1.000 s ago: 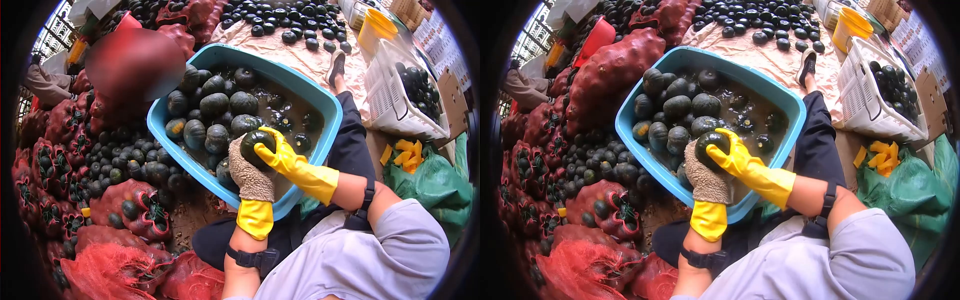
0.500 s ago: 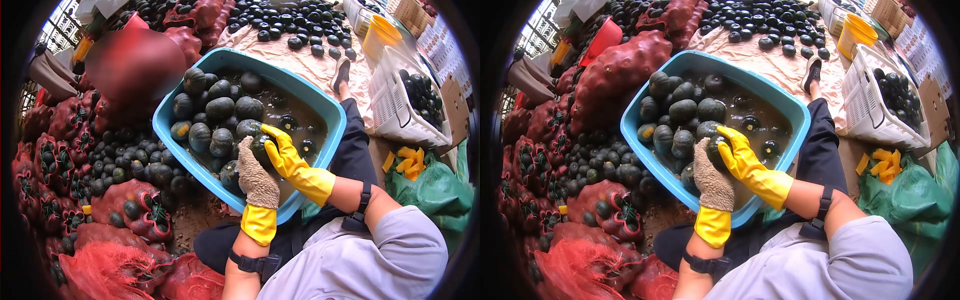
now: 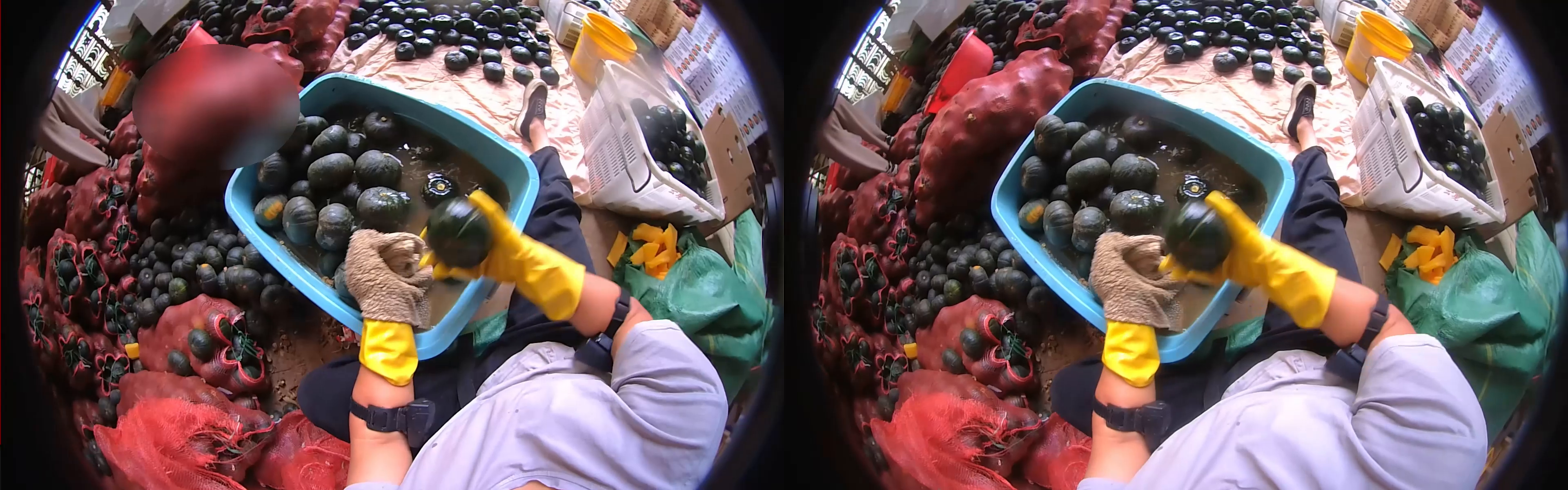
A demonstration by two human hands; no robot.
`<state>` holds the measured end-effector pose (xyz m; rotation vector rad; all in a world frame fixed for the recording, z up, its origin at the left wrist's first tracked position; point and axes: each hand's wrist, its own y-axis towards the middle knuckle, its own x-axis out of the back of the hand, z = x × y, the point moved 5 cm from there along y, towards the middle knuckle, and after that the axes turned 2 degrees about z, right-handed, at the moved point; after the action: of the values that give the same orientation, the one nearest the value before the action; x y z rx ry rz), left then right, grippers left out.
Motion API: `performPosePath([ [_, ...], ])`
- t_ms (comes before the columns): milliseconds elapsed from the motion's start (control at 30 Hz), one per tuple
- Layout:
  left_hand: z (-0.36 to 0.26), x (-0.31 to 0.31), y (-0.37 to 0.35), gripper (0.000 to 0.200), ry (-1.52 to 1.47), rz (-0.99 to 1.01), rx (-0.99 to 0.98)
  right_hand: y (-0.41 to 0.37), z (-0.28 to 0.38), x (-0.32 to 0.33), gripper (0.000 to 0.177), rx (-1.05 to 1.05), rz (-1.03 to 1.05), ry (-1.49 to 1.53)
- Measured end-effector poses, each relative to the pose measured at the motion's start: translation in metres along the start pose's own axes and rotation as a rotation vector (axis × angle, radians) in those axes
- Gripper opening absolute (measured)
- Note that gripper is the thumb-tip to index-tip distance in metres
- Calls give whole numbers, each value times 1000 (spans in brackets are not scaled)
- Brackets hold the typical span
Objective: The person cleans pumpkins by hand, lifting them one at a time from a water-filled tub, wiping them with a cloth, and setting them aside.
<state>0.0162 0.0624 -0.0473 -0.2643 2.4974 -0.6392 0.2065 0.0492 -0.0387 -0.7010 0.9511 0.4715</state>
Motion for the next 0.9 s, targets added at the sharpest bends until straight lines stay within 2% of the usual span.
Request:
performPosePath([
  [33,-1,-4,-7,39,-7,56,90,-10,37,14,102,141,94,-166],
  [67,-1,-4,-8,49,-314,20,340,-34,78,13,99,382,-105,-301],
  [100,-2,-1,-7,57,-289,31,365,-57,119,25,92,569,-197,-344],
  [133,-8,-6,-14,51,-292,-69,386,-84,161,44,84,774,-272,-321],
  [200,-3,1,-8,41,-261,-95,382,-147,229,83,69,1146,-434,-204],
  [267,6,-6,-6,33,-288,-108,388,-177,253,93,54,1324,-556,-190],
  [300,9,-10,-2,29,-297,-111,387,-174,255,93,47,1310,-596,-296],
  [333,-6,-12,7,29,258,-1,9,-157,249,86,40,1228,-611,-488],
  [400,-7,-30,5,33,1337,230,-791,-89,210,65,27,876,-480,-969],
  [433,5,-44,-4,35,1857,342,-1218,-53,186,63,37,689,-320,-1067],
  [467,9,-53,-4,32,2010,385,-1000,-27,168,72,46,607,-309,-1085],
  [500,13,-51,8,32,1894,300,-652,-1,150,80,55,524,-298,-1106],
  [533,21,-44,15,31,1749,210,-318,21,137,81,54,412,-401,-1615],
  [567,18,-50,1,44,1787,188,-276,43,124,82,54,293,-484,-2125],
  [600,19,-48,-8,54,1751,184,-391,68,117,112,51,72,-515,-2165],
  [633,19,-45,-17,64,1718,180,-505,85,110,128,49,-303,-595,-2071],
  [667,23,-34,-19,71,1596,200,-768,97,102,142,48,-690,-649,-1984],
  [700,23,-26,-15,92,1586,289,-753,100,100,149,55,-588,-718,-1907],
  [767,35,-12,-2,70,1165,228,-471,110,88,147,54,-494,-467,-1958],
  [867,31,-11,11,43,987,122,-362,100,79,112,52,-369,-113,-2007],
  [900,31,-12,15,39,980,151,-364,89,76,96,51,-342,1,-2020],
])
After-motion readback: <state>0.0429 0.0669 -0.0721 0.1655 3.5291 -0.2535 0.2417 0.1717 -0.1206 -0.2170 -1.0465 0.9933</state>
